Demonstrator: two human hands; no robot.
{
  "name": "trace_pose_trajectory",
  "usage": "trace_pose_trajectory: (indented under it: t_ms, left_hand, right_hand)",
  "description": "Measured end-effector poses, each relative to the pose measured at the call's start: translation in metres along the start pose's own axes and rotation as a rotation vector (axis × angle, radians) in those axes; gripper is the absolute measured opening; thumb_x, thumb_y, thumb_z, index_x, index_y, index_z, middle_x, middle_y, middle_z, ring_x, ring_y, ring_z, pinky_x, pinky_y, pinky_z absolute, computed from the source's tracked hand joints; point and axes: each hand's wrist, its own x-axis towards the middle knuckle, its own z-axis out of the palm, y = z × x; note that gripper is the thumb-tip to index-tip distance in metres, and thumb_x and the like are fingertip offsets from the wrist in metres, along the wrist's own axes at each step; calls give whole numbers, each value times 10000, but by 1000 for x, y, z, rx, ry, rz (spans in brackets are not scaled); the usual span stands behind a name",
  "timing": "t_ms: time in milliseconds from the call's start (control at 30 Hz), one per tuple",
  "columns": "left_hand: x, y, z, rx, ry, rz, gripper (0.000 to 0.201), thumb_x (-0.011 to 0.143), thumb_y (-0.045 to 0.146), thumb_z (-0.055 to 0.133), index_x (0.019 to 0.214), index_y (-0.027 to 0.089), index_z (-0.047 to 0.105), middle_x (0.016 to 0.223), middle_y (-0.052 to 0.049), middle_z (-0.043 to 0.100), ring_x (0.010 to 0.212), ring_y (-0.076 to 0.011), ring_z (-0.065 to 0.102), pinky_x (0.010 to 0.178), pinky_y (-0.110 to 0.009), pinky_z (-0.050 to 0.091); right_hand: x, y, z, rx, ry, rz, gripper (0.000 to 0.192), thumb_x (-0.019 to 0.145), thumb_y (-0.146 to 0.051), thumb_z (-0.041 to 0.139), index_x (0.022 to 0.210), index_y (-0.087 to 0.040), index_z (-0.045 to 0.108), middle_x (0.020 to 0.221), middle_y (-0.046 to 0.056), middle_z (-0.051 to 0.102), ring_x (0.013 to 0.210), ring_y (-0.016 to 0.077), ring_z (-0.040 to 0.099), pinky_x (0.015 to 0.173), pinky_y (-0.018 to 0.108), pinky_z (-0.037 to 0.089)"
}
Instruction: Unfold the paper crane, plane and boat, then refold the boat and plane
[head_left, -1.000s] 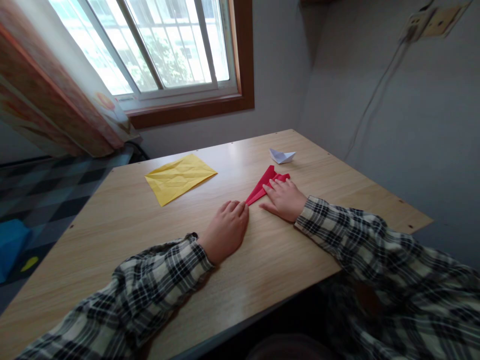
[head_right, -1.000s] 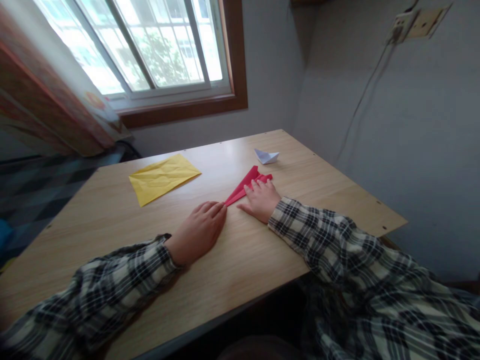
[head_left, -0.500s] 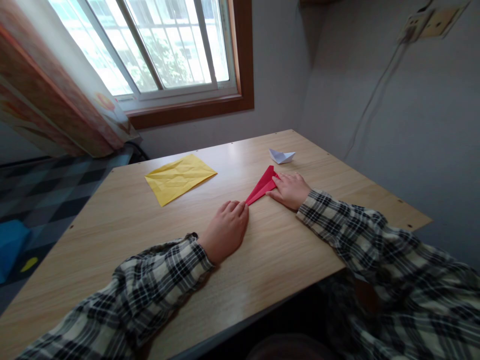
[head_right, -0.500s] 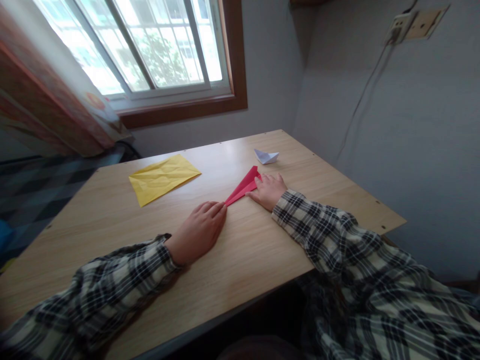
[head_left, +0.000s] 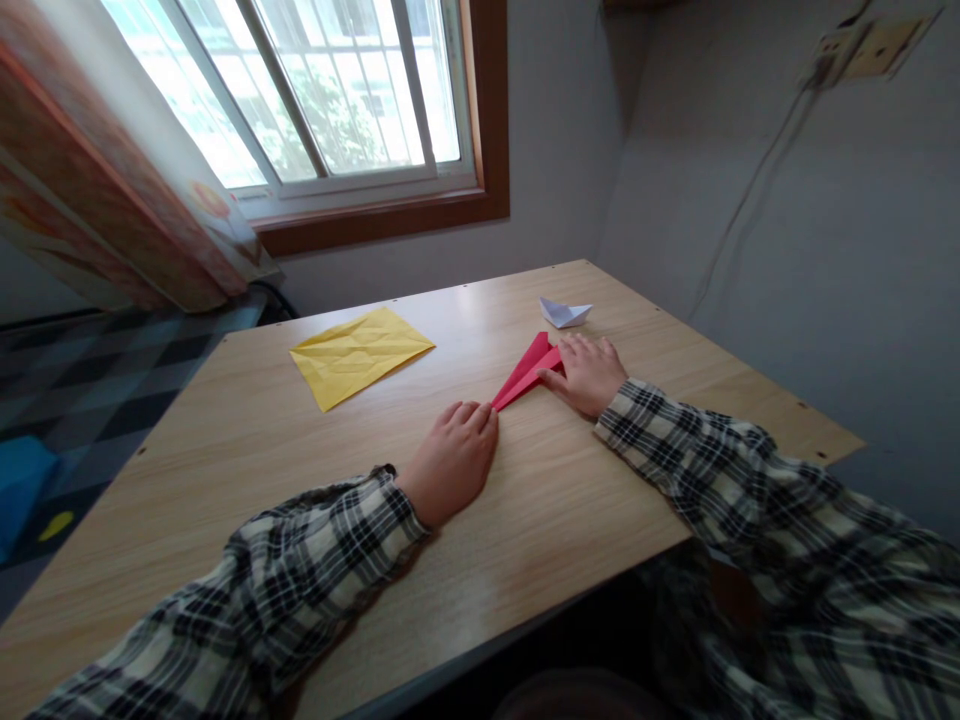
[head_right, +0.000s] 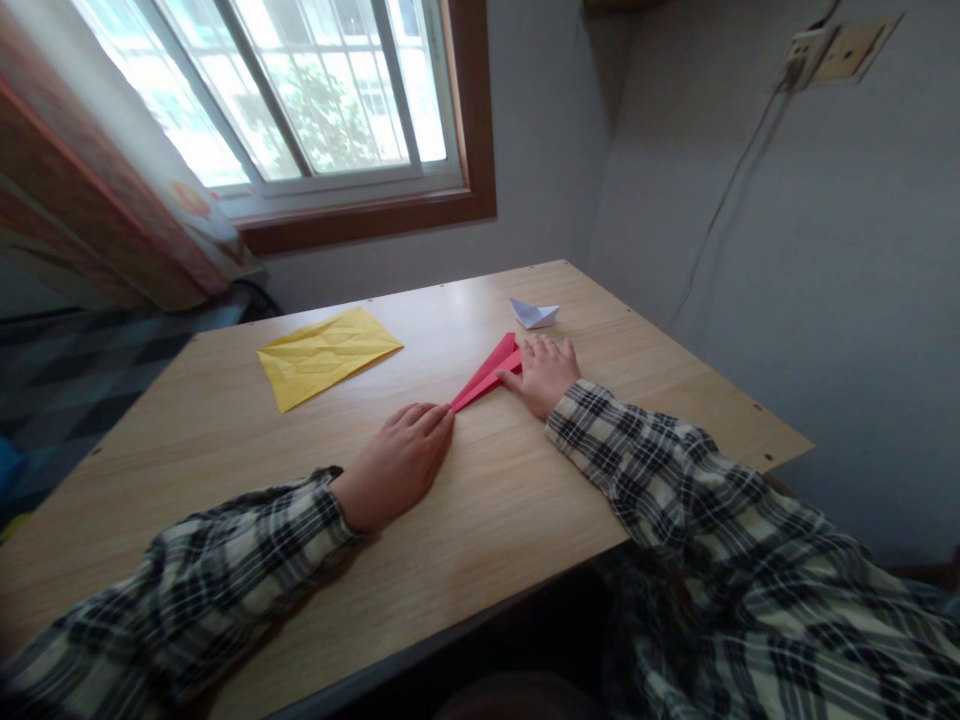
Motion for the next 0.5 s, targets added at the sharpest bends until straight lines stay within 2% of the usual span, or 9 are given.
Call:
trace_pose_trajectory:
  t_ms: [133, 200, 400, 500]
  left_hand:
    - [0, -1, 0, 17, -3, 5, 402, 977, 182, 397, 1334, 52, 530, 1292, -180, 601, 1180, -278, 531, 1069, -438, 383]
    - [0, 0, -1, 36, -8, 5, 394, 980, 185, 395, 1319, 50, 542, 1280, -185, 604, 1164, -281, 536, 1065, -445, 380]
    - [1, 7, -5, 122, -35, -56, 357, 972, 171, 391, 1213, 33, 616, 1122, -173, 648, 1080, -304, 562, 1080, -500, 352]
    - [-1, 7, -5, 133, -32, -66, 359, 971, 165, 386, 1207, 27, 620, 1123, -166, 646, 1073, -306, 562, 1081, -499, 351]
  right_hand:
    - [-7, -9, -5, 10, 147, -136, 749, 998, -604, 224, 1520, -85, 361, 1591, 199, 332, 1488, 336, 274, 1206, 597, 91]
    - [-11, -13, -7, 14, 154, -208, 729, 1008, -581, 225, 1517, -79, 367, 1590, 196, 334, 1497, 319, 259, 1215, 582, 61]
    - [-16, -19, -4, 79, -49, -612, 651, 1002, -556, 342, 1502, -146, 415, 1585, 131, 367, 1485, 272, 301, 1226, 544, 101]
    - [-16, -21, 1, 105, -129, -687, 652, 997, -561, 364, 1488, -140, 436, 1573, 129, 389, 1468, 266, 338, 1217, 535, 160]
